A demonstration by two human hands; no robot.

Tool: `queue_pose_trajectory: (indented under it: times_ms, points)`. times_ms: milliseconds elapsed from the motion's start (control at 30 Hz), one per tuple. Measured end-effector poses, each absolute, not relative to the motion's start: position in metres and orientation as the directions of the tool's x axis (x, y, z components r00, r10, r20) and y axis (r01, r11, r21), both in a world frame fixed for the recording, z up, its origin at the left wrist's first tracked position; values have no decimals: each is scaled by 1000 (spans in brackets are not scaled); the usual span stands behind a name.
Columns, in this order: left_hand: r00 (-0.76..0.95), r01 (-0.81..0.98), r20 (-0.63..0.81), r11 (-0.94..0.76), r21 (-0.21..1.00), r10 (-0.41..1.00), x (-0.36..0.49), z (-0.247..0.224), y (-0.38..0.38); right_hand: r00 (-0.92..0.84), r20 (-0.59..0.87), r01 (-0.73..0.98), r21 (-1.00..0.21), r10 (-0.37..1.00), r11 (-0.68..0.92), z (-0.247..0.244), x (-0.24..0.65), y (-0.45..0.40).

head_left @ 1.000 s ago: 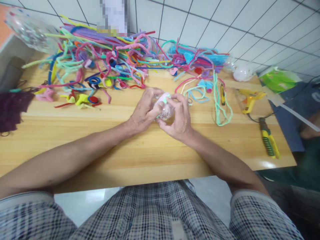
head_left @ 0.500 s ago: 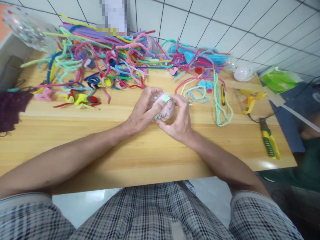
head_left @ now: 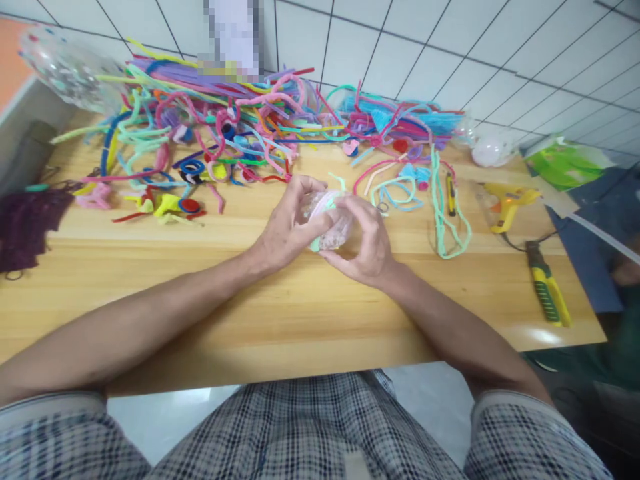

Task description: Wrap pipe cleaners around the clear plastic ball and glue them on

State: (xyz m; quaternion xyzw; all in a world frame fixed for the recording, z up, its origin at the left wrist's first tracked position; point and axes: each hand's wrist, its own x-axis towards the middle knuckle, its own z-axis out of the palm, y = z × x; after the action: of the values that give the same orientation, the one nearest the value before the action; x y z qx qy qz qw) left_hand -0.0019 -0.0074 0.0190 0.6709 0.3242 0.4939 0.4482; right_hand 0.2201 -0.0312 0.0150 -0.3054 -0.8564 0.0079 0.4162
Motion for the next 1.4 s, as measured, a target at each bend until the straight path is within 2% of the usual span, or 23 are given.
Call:
queue_pose_trajectory:
  times_ms: [233,600,833,1133,1400]
  points:
    - [293,-1,452,-473,881,842,-2,19,-13,-418,765,511,-248,490,823,14,212,-38]
    - [287,102,558,-604,790,779,-3,17,-14,-399,762,557,-241,511,795,10,211,-36]
    - [294,75,547,-589,805,784,-2,17,-15,-410,771,517,-243,487,820,10,211,-35]
    - [290,49,550,-586,809,783,-2,15,-15,-445,735,564,-213,511,798,13,212,-37]
    - [306,-46,495,-507,861,813,-3,17,-17,-455,724,572,-208,518,793,17,211,-40]
